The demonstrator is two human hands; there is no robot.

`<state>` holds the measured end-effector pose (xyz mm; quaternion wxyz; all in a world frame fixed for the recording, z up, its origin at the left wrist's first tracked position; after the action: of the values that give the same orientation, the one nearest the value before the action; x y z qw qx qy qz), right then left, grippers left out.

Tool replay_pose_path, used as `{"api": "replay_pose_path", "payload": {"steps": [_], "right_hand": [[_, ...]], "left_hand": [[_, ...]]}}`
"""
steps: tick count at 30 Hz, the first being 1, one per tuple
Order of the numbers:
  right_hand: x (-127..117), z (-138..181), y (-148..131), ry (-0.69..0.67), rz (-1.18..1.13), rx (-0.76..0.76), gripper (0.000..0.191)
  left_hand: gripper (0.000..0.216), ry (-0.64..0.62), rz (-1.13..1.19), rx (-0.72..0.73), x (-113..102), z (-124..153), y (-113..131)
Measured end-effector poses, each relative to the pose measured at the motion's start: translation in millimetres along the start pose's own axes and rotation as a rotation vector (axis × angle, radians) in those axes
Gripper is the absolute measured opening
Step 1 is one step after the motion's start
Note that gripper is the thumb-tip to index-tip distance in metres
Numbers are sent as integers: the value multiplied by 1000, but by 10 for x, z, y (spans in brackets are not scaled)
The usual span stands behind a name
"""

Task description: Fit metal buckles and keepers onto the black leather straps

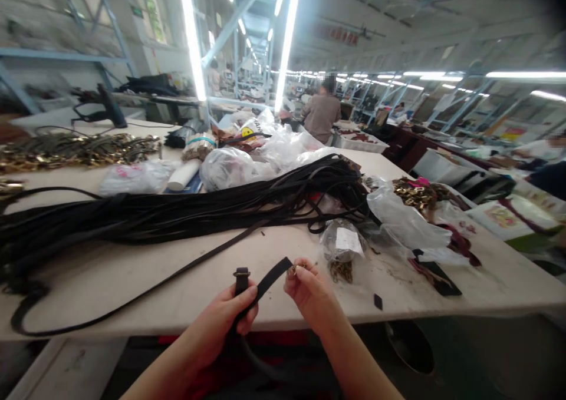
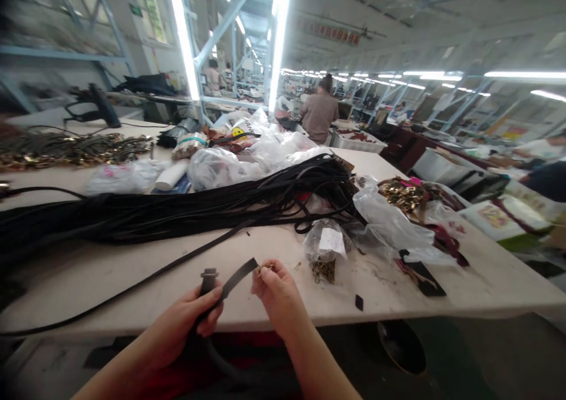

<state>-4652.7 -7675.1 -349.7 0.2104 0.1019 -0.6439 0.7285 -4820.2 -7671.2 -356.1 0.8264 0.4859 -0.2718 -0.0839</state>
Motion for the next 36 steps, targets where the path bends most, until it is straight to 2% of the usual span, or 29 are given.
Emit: {"api": "replay_pose_path", "payload": {"steps": [2, 5, 8, 13, 19, 23, 27, 30, 32, 34, 36], "right_hand": [[199, 12, 90, -51, -387, 144, 25], [279, -7, 167, -71, -562, 240, 24], [255, -16, 227, -78, -614, 278, 23], [257, 43, 345, -75, -596, 397, 18], [295, 84, 336, -157, -617, 370, 21], [330, 110, 338, -205, -501, 333, 21], [364, 163, 450, -242, -187, 339, 20], [341, 192, 386, -225, 194, 95, 26], [353, 220, 256, -284, 373, -84, 31], [382, 249, 104, -390, 412, -167, 23], [397, 265, -60, -443, 290, -193, 14]], "left_hand": [[27, -2, 28, 10, -30, 39, -39], [27, 39, 88, 38, -138, 84, -105], [28, 38, 104, 17, -216, 94, -156], [31, -27, 4, -63, -243, 68, -144], [33, 19, -25, -15, -295, 79, -63], [32, 30, -84, 3, -290, 118, -42], [33, 5, -167, 41, -210, 143, 17], [37, -2, -183, 64, -159, 154, 49], [39, -25, -186, 65, -126, 162, 47], [37, -93, -203, 92, -79, 168, 51], [35, -102, -302, 193, -53, 175, 93]]}}
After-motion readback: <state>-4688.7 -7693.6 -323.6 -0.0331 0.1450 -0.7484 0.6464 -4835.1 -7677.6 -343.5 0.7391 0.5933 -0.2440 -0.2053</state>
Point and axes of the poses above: each hand's wrist, its own z-axis away from the middle knuckle, its own x-axis out of the palm, y = z × x, the point moved 3 cm from there along -z, towards the middle knuckle
